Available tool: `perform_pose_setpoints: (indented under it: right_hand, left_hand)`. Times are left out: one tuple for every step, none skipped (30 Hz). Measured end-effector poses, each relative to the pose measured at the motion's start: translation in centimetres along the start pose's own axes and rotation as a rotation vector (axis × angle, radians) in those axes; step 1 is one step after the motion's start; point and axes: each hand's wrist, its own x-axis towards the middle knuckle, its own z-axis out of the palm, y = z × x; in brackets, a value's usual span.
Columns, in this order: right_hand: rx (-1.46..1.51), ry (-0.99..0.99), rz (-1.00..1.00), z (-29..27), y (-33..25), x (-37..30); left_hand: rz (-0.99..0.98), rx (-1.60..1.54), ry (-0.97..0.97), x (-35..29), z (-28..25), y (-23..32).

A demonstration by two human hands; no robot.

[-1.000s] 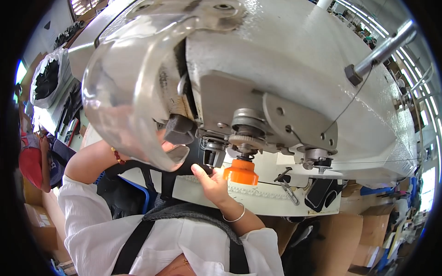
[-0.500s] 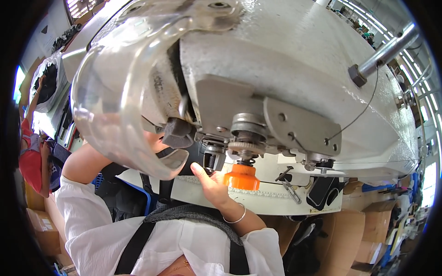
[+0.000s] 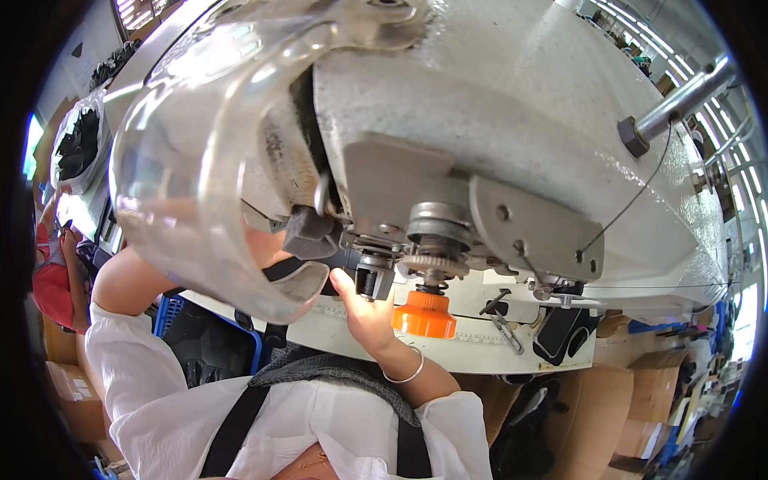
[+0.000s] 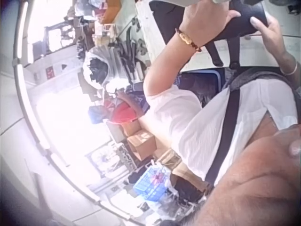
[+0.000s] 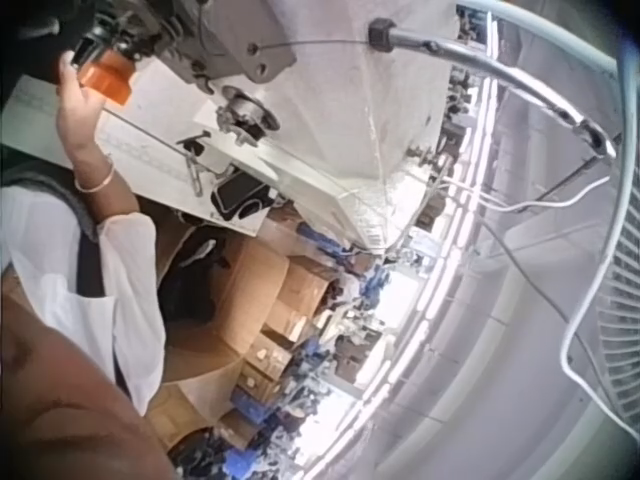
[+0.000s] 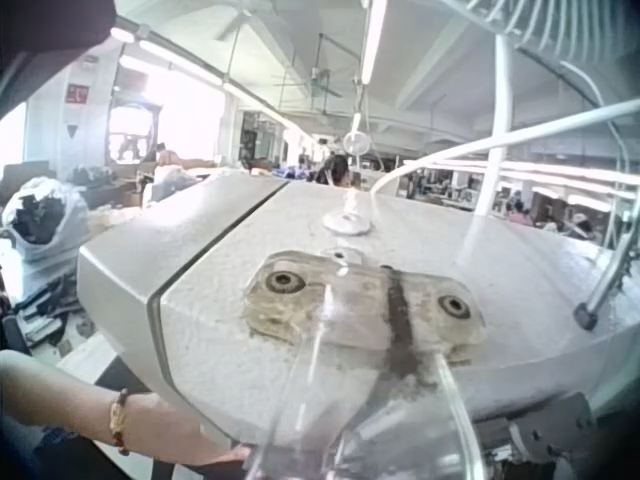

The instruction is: Operating an industrial sewing machine to stitch together components of a black boot upper.

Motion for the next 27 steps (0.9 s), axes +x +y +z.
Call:
perform_pose_setpoints:
  right_hand:
    - [0.002,0.001,0.000,0.0,0.1,0.1]
    - [0.014,-0.001,-0.017,0.0,0.3,0.3]
    - [0.028,-0.001,-0.034,0.0,0.3,0.3]
    - [0.030,-0.006,-0.033,0.2,0.4,0.4]
    - [0.046,-0.008,-0.044,0.5,0.4,0.4]
    - [0.060,-0.003,-0.056,0.7,0.4,0.3]
    - [0.060,-0.004,-0.055,0.8,0.5,0.3]
    - [0.097,-0.020,-0.096,0.9,0.7,0.3]
    - [0.136,-0.037,-0.139,0.9,0.8,0.3]
    - [0.138,-0.037,-0.139,0.9,0.9,0.2]
    - [0.095,-0.005,-0.041,0.8,1.0,0.0]
    - [0.053,0.028,0.056,0.7,1.1,0.1]
    - [0.056,0.032,0.053,0.8,1.1,0.1]
    - [0.065,0.076,0.016,1.0,1.1,0.1]
    - [0.075,0.115,-0.022,1.1,1.1,0.1]
    - [0.080,0.117,-0.025,1.2,1.2,0.1]
    - [0.146,0.128,-0.008,1.1,1.5,0.1]
    - [0.215,0.139,0.009,1.0,1.7,0.1]
    - [0.217,0.143,-0.001,1.1,1.8,0.0]
    - [0.331,0.119,-0.019,1.2,1.9,-0.1]
    - [0.446,0.091,-0.029,1.2,2.0,0.0]
    - [0.450,0.093,-0.032,1.4,2.0,0.1]
    - [0.504,0.110,0.001,1.6,1.9,0.1]
    - [0.555,0.128,0.037,1.8,1.7,0.1]
    - [0.556,0.129,0.035,1.8,1.6,0.1]
    - [0.588,0.124,0.049,1.9,1.5,0.1]
    - [0.619,0.120,0.066,2.0,1.5,0.1]
  left_hand:
    - [-0.037,0.019,-0.044,0.0,-0.7,0.7]
    - [-0.075,0.038,-0.088,-0.2,-1.0,1.3]
    - [-0.072,0.039,-0.090,-0.6,-0.6,2.0]
    - [-0.065,0.089,0.003,-1.3,0.1,2.8]
    - [-0.058,0.140,0.095,-1.9,0.5,3.4]
    - [0.008,0.156,0.000,-2.0,-1.2,4.3]
    - [0.008,0.156,-0.001,-2.2,-0.8,5.0]
    - [-0.010,0.119,0.061,-2.6,0.0,5.9]
    - [-0.027,0.085,0.123,-3.1,0.8,6.6]
    - [-0.039,0.075,0.074,-3.5,1.4,7.0]
    - [-0.038,0.077,0.073,-3.7,2.1,7.4]
    - [-0.096,0.070,0.076,-3.7,2.9,7.7]
    - [-0.151,0.062,0.081,-3.7,3.5,8.0]
    - [-0.173,0.091,0.080,-3.5,4.0,8.4]
    - [-0.169,0.095,0.079,-3.4,4.6,8.7]
    - [-0.202,0.100,0.132,-3.3,5.2,8.8]
    - [-0.235,0.104,0.184,-3.1,5.9,8.9]
    - [-0.267,0.097,0.205,-2.8,6.8,9.1]
    - [-0.257,0.101,0.209,-2.6,7.6,9.0]
    - [-0.263,0.153,0.311,-2.5,8.4,8.9]
    - [-0.275,0.204,0.406,-2.2,9.1,8.8]
    - [-0.311,0.211,0.454,-1.9,9.5,8.8]
    - [-0.306,0.214,0.453,-1.8,9.5,8.7]
    - [-0.303,0.228,0.459,-1.7,9.5,8.6]
    - [-0.300,0.243,0.465,-1.6,9.5,8.5]
    - [-0.297,0.243,0.466,-1.6,9.4,8.4]
    - [-0.294,0.230,0.465,-1.6,9.2,8.3]
